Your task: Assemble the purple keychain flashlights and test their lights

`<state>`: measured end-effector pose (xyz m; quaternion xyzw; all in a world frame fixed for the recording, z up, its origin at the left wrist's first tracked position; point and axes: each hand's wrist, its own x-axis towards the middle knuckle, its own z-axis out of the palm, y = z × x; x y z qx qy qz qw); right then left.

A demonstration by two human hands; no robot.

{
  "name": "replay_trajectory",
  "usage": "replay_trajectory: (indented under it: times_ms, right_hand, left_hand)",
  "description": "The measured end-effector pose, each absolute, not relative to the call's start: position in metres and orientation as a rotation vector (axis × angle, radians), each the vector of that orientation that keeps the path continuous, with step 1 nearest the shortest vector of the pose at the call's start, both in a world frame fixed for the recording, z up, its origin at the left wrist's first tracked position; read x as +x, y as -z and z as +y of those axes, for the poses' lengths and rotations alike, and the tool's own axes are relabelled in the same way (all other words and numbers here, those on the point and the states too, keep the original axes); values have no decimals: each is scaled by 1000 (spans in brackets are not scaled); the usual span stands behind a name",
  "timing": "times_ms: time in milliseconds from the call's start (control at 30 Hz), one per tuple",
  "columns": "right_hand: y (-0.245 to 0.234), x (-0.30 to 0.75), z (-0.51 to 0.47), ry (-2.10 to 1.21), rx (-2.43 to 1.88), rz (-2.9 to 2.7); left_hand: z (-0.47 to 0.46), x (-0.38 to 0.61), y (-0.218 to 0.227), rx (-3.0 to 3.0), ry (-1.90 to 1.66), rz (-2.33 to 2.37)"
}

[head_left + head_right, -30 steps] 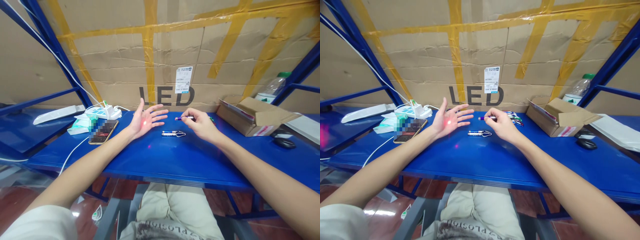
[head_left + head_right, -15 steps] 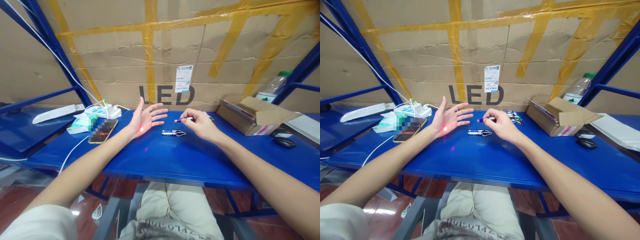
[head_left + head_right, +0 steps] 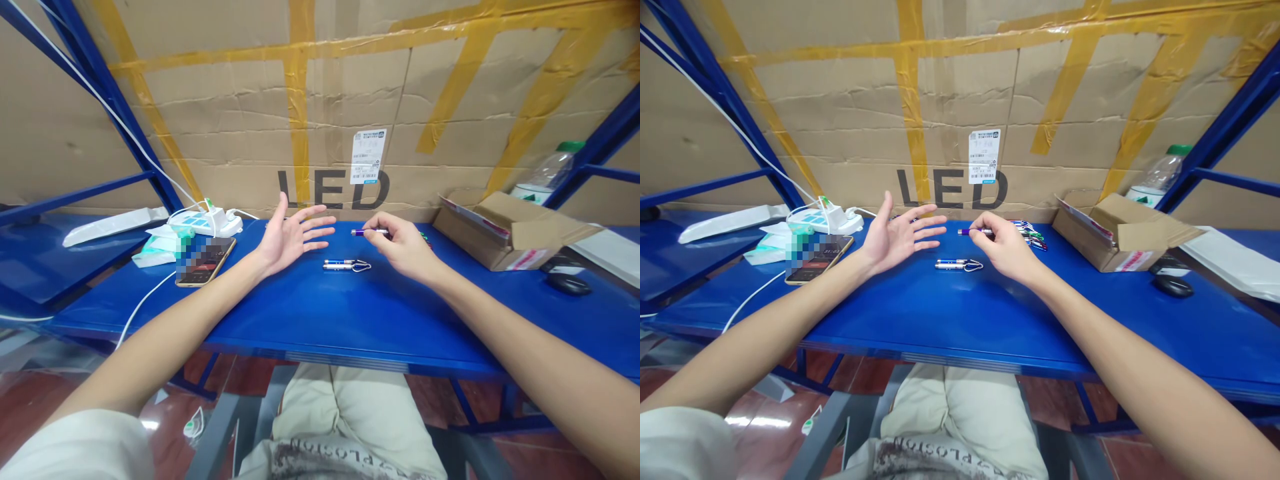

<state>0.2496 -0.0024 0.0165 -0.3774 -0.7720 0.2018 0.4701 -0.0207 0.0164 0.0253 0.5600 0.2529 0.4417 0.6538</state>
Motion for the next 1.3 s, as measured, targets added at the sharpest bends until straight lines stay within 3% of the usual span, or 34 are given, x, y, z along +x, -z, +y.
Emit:
replay_trajectory:
  times_ms: [367,700,933,1133,1300]
  right_hand:
    - [-15,249,-4,-578,-908,-1890]
    - [-7,250,-5,-657,-858,-2451]
    - [-8,246,-11,-871,-851,-2475]
    - [-11,243,-16,-760,-863,-2496]
    - [-8,248,-9,-407,-851,-2466]
  left_hand:
    - [22,-17,-18,1377,-1121,731]
    - [29,-17,-9,1526,-1186,963]
    - [31,-18,-6,1571,-1182,967]
    - [30,-19,-5,1595,-1142,953]
    - [29,-18,-4,1613,-1137,931]
